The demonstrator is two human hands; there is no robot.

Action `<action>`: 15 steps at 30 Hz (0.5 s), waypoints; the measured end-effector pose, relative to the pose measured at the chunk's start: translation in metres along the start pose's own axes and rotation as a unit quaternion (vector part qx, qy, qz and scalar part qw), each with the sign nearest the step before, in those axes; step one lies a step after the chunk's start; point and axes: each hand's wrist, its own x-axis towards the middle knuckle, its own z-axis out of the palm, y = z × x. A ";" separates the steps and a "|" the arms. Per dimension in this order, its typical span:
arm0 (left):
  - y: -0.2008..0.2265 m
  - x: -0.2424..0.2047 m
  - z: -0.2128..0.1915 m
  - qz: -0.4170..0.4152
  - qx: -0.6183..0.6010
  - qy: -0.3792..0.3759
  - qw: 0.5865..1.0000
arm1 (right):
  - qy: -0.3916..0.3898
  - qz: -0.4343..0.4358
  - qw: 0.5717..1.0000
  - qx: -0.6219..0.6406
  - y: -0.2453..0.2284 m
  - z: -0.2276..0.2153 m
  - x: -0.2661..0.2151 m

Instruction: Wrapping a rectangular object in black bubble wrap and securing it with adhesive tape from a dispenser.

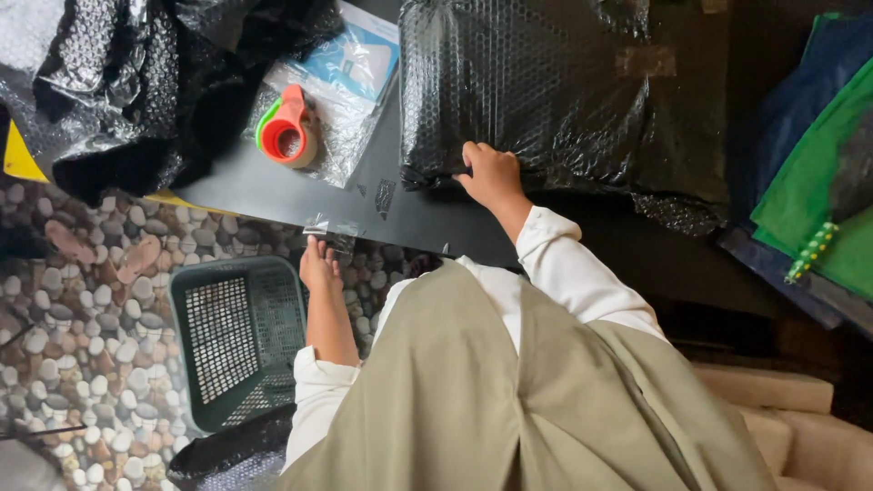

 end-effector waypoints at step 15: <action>0.020 -0.079 -0.006 0.608 0.311 0.090 0.724 | 0.003 -0.004 1.000 -0.005 0.006 0.007 0.004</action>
